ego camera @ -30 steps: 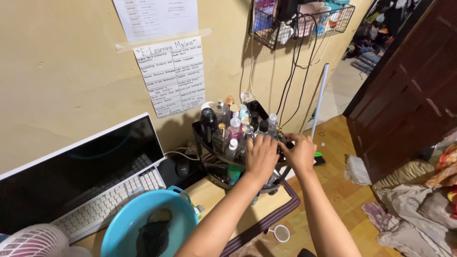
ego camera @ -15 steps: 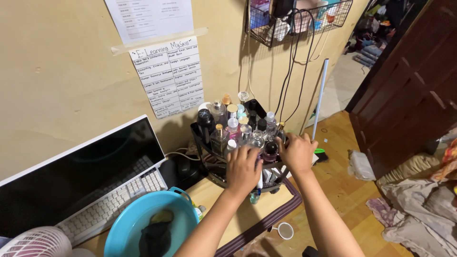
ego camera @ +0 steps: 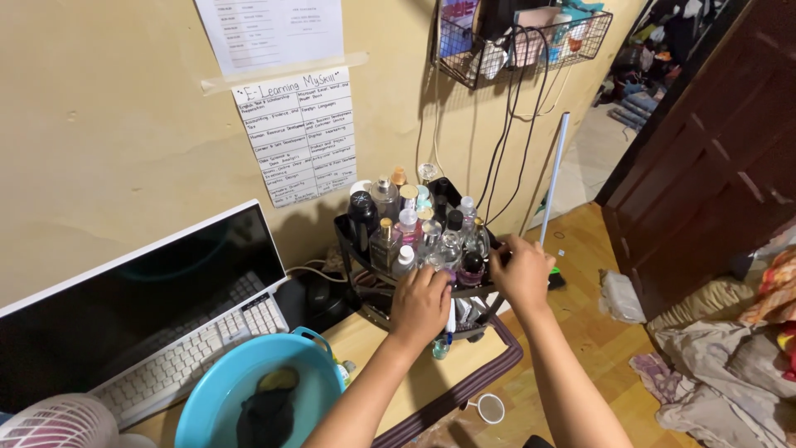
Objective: Cleaning a tiered storage shelf and arranging various bottles of personal care products on it.
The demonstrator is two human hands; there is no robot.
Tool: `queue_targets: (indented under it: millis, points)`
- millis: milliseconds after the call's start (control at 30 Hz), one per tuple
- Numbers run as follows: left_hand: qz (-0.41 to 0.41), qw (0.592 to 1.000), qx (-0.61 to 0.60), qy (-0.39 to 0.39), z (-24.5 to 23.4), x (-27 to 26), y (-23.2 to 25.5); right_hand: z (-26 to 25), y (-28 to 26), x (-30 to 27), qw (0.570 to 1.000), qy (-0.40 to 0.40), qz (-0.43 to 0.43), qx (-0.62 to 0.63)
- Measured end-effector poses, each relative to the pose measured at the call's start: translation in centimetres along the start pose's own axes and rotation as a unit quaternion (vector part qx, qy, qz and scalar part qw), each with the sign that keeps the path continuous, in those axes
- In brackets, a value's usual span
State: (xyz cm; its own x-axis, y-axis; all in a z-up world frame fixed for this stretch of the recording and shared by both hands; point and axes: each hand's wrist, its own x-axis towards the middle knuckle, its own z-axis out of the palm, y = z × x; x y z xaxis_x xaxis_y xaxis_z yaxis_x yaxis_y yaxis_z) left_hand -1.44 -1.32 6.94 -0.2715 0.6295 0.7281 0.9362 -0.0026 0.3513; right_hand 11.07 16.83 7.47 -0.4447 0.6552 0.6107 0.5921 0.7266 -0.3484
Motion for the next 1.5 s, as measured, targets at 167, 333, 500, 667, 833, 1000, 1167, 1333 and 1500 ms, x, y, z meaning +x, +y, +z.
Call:
queue_targets:
  millis: [167, 333, 500, 667, 833, 1000, 1167, 1333, 1500]
  points:
    - [0.000, 0.999, -0.023, 0.028, 0.3, -0.8, -1.2, -1.7, -1.1, -0.7, 0.996, -0.092, -0.003, 0.018]
    - [-0.010, 0.999, -0.037, 0.039, 0.1, -1.1, -1.7, -2.0, -3.1, -0.8, 0.987, -0.157, 0.002, -0.040]
    - [-0.024, 0.999, -0.022, 0.017, -0.4, -1.2, -2.1, -2.1, -3.5, -0.8, 0.974, -0.223, 0.005, -0.030]
    - [-0.016, 0.995, -0.065, 0.078, -1.9, -2.7, -2.6, -2.1, -2.4, -2.2, 0.989, -0.110, -0.057, 0.085]
    - [-0.076, 0.989, -0.094, 0.083, -1.8, -5.7, -5.6, 1.1, -2.4, -7.4, 0.967, 0.091, -0.148, 0.185]
    - [-0.283, 0.929, -0.004, -0.237, 0.6, -10.5, -10.2, 8.1, -0.7, -16.3, 0.970, -0.008, -0.178, 0.164]
    - [-0.247, 0.938, 0.012, -0.244, 4.9, -16.0, -12.2, 15.6, 3.1, -21.6, 0.964, -0.095, 0.151, 0.196]
    - [-0.222, 0.940, -0.009, -0.260, 7.8, -18.1, -10.9, 19.1, 5.0, -22.8, 0.986, -0.097, 0.080, 0.111]
    - [-0.199, 0.945, -0.038, -0.257, 8.0, -15.8, -8.9, 19.9, 5.1, -23.1, 0.962, -0.153, 0.177, 0.143]
